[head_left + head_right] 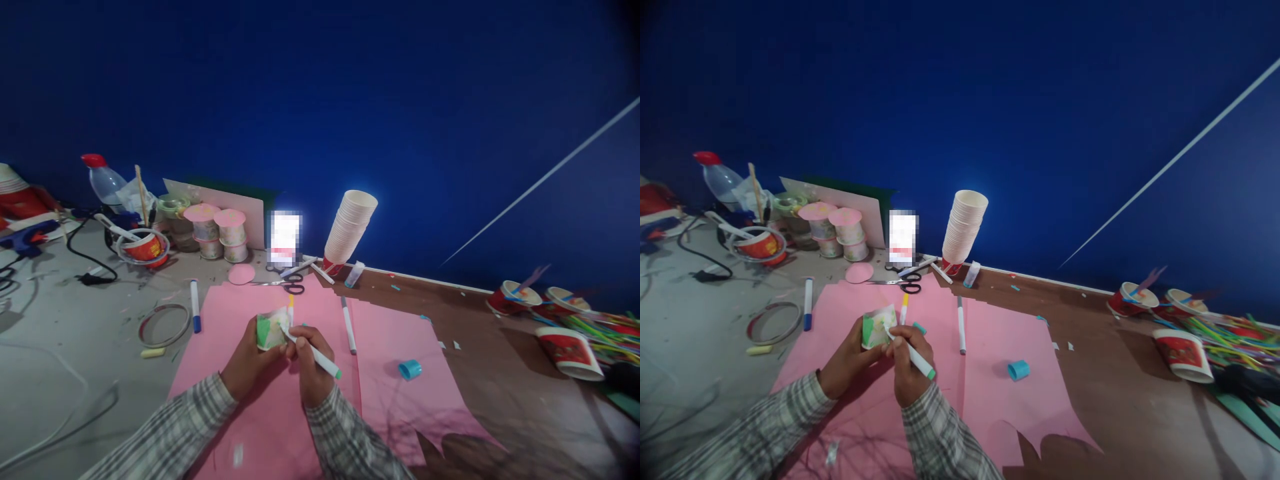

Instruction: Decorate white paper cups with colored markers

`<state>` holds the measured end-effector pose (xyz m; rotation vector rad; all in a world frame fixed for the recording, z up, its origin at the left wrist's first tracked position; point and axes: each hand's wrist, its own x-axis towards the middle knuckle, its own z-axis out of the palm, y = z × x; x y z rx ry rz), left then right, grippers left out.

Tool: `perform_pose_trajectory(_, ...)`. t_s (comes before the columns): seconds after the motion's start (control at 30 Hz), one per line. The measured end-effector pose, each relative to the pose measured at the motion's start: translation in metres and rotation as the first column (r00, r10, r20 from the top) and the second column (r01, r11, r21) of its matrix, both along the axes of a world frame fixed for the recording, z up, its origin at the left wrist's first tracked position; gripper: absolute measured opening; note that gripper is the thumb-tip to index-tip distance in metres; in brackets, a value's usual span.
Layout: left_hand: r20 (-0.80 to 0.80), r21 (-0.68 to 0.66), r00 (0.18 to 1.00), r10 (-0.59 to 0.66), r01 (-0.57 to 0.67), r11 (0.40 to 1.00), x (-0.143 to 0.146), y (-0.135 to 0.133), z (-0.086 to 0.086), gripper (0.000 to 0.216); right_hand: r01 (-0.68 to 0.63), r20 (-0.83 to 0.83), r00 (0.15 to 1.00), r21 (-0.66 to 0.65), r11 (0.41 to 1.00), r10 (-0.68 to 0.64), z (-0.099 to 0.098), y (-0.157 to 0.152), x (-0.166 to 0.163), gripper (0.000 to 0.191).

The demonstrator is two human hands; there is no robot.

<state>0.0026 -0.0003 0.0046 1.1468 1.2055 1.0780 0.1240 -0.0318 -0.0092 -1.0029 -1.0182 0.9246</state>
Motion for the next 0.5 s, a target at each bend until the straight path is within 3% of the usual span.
perform_pose_trajectory(0.5, -0.026, -0.002, 1.0, -0.008, 0.008, 1.0, -0.0008, -0.0002, -0.0003, 0.054, 0.021, -0.041, 0.999, 0.017, 1.0, -0.02, 0.0039, 0.0008, -0.0005, 0.016)
